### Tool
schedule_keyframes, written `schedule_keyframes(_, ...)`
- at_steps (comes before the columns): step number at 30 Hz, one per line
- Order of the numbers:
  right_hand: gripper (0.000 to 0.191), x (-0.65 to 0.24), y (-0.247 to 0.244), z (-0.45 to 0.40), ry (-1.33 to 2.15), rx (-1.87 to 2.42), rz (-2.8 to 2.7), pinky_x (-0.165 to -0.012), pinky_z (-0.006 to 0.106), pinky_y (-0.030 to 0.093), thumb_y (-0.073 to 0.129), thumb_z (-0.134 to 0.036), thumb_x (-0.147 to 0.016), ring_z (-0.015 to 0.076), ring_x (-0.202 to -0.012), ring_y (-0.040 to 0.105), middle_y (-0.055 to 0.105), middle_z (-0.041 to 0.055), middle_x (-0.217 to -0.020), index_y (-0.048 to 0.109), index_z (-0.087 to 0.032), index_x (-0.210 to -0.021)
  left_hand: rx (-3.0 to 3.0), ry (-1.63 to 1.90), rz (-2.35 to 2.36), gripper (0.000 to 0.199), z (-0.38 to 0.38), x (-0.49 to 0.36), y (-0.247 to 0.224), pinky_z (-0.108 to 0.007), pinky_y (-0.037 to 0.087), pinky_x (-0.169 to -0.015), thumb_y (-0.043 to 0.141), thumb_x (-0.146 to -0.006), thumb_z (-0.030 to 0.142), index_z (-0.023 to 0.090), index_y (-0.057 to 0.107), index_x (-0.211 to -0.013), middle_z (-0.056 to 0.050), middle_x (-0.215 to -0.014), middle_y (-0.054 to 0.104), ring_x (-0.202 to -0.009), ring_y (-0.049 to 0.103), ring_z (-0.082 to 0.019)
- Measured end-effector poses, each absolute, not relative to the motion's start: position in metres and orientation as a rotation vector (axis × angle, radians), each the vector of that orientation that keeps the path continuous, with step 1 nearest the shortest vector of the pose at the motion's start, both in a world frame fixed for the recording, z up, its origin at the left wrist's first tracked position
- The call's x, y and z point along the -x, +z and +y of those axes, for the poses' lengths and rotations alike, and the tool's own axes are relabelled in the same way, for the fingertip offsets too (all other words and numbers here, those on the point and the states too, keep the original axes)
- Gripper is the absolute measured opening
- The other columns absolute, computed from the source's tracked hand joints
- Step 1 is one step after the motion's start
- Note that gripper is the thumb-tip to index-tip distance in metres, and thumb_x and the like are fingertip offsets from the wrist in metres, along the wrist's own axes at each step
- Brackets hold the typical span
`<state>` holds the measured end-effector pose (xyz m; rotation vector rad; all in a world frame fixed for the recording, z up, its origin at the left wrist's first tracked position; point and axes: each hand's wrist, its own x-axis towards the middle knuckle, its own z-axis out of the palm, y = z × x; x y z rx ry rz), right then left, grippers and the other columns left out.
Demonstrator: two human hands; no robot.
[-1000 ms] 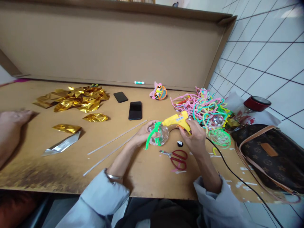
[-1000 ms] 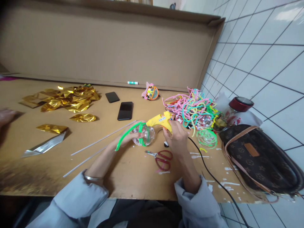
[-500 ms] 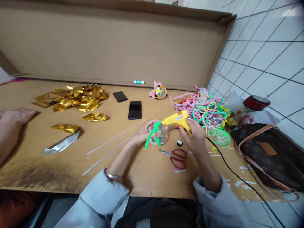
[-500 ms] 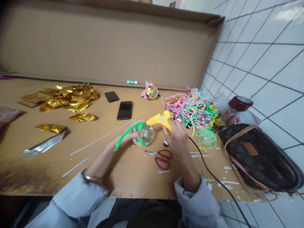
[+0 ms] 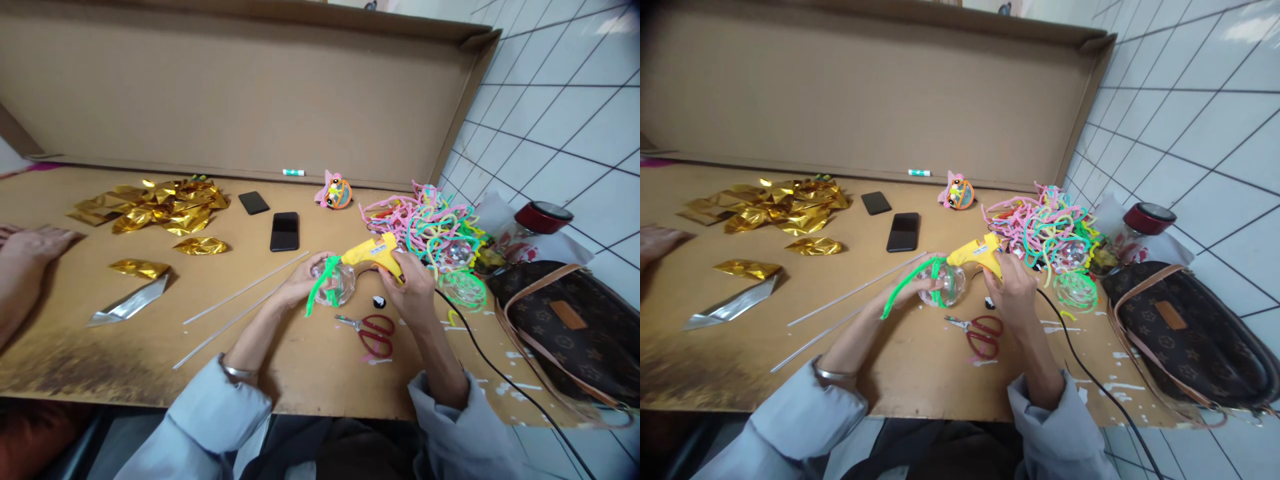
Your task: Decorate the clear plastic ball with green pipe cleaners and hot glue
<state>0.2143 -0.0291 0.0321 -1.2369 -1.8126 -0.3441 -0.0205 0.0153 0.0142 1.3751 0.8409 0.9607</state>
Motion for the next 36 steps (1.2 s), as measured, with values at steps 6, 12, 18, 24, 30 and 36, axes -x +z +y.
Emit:
schedule_keyframes(6, 0.022, -0.215, 0.031, -0.028, -0.336, 1.262, -1.793, -0.079, 0.04, 0.056, 0.056, -0.035, -0.095, 0.0253, -0.091, 0.066, 0.069, 0.01, -0.093, 0.062, -0.02, -0.109, -1.313, 0.946, 0.878, 0.064, 0.014, 0.02, 0.018, -0.028, 0.053, -0.072, 0.088, -0.053, 0.032, 0.019, 0.062, -0.111, -0.003, -0.097, 0.069, -0.08, 0.064, -0.018)
schedule_keyframes(12, 0.021, -0.214, 0.032, -0.029, -0.34, 1.24, -1.801, -0.077, 0.038, 0.055, 0.057, -0.033, -0.095, 0.0251, -0.091, 0.066, 0.069, 0.0108, -0.094, 0.062, -0.018, -0.108, -1.297, 0.976, 0.876, 0.065, 0.014, 0.02, 0.017, -0.028, 0.053, -0.076, 0.088, -0.053, 0.03, 0.02, 0.063, -0.112, -0.003, -0.1, 0.07, -0.085, 0.065, -0.018)
schedule_keyframes(18, 0.022, -0.216, 0.032, -0.03, -0.329, 1.261, -1.78, -0.078, 0.039, 0.055, 0.059, -0.034, -0.093, 0.0249, -0.09, 0.067, 0.07, 0.0112, -0.096, 0.063, -0.019, -0.108, -1.3, 0.977, 0.882, 0.065, 0.015, 0.02, 0.015, -0.03, 0.053, -0.077, 0.088, -0.053, 0.029, 0.019, 0.064, -0.112, -0.005, -0.103, 0.07, -0.088, 0.066, -0.021)
schedule_keyframes(24, 0.028, -0.217, 0.024, -0.024, -0.272, 1.288, -1.729, -0.08, 0.04, 0.055, 0.062, -0.037, -0.088, 0.0254, -0.088, 0.067, 0.072, 0.0119, -0.097, 0.065, -0.018, -0.108, -1.314, 0.974, 0.876, 0.065, 0.015, 0.02, 0.015, -0.03, 0.054, -0.078, 0.088, -0.053, 0.03, 0.019, 0.063, -0.112, -0.005, -0.103, 0.07, -0.089, 0.066, -0.02)
schedule_keyframes(30, 0.031, -0.22, 0.019, -0.014, 0.178, 1.496, -1.516, -0.066, 0.032, 0.049, 0.062, -0.045, -0.076, 0.0195, -0.068, 0.062, 0.071, 0.0047, -0.079, 0.07, -0.017, -0.087, -1.338, 0.988, 0.909, 0.065, 0.013, 0.019, 0.018, -0.032, 0.053, -0.082, 0.087, -0.054, 0.032, 0.019, 0.063, -0.114, -0.006, -0.108, 0.069, -0.095, 0.065, -0.023)
schedule_keyframes(36, 0.033, -0.239, 0.01, -0.003, 0.042, 1.814, -1.405, -0.056, 0.03, 0.034, 0.057, -0.05, -0.069, 0.0175, -0.057, 0.046, 0.057, 0.0028, -0.057, 0.065, -0.019, -0.064, -1.344, 0.985, 0.899, 0.066, 0.012, 0.018, 0.017, -0.033, 0.053, -0.084, 0.087, -0.055, 0.034, 0.02, 0.063, -0.115, -0.006, -0.111, 0.069, -0.098, 0.066, -0.025)
